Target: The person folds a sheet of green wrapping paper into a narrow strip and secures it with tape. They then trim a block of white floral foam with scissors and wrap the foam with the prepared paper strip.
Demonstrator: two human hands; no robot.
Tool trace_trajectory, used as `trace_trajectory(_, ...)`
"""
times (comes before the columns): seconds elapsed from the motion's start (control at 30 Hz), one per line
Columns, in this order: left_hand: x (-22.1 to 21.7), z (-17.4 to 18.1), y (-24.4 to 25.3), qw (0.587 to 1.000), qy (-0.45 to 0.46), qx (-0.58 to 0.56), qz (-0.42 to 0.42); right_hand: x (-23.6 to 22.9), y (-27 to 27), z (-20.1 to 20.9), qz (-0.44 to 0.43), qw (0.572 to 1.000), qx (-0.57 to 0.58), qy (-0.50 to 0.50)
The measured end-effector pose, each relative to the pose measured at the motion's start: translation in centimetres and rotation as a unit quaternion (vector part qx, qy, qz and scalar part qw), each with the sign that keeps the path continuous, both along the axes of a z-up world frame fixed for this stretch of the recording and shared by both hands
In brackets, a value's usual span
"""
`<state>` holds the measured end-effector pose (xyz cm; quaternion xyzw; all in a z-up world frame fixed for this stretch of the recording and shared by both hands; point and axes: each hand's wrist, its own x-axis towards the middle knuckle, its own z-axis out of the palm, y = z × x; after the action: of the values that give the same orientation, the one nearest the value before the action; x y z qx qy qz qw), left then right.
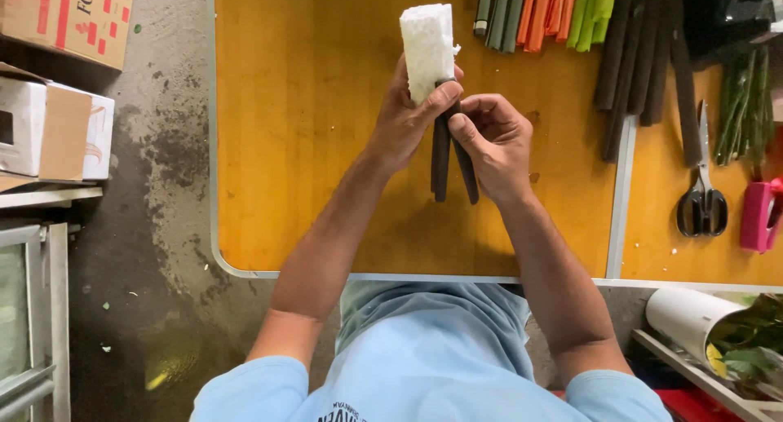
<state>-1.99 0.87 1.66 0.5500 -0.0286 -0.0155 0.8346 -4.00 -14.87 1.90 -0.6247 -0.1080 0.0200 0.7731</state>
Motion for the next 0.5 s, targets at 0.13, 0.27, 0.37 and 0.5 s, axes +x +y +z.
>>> trace_trajectory(0.13,-0.1,0.9,0.7,0.995,-0.090,0.012,0.050,0.5,-0.5,-0.3,0.085,0.996,-0.012,0.030)
trace_trajectory(0.27,-0.5,1.9,1.7,0.967,-0.194,0.158,0.048,1.2,-1.0,-2.6,0.112,0.991,-0.061,-0.042)
trace_trajectory(0.37,-1.5,3.5,1.2,0.973,-0.150,0.174,0.020,1.2,-1.7,-4.0,0.121,0.989,-0.073,-0.050)
trace_trajectory(0.5,-1.0,3.6,1.3,0.962,-0.205,0.177,0.033,1.0,-1.5,-2.2,0.165,0.983,-0.043,-0.063)
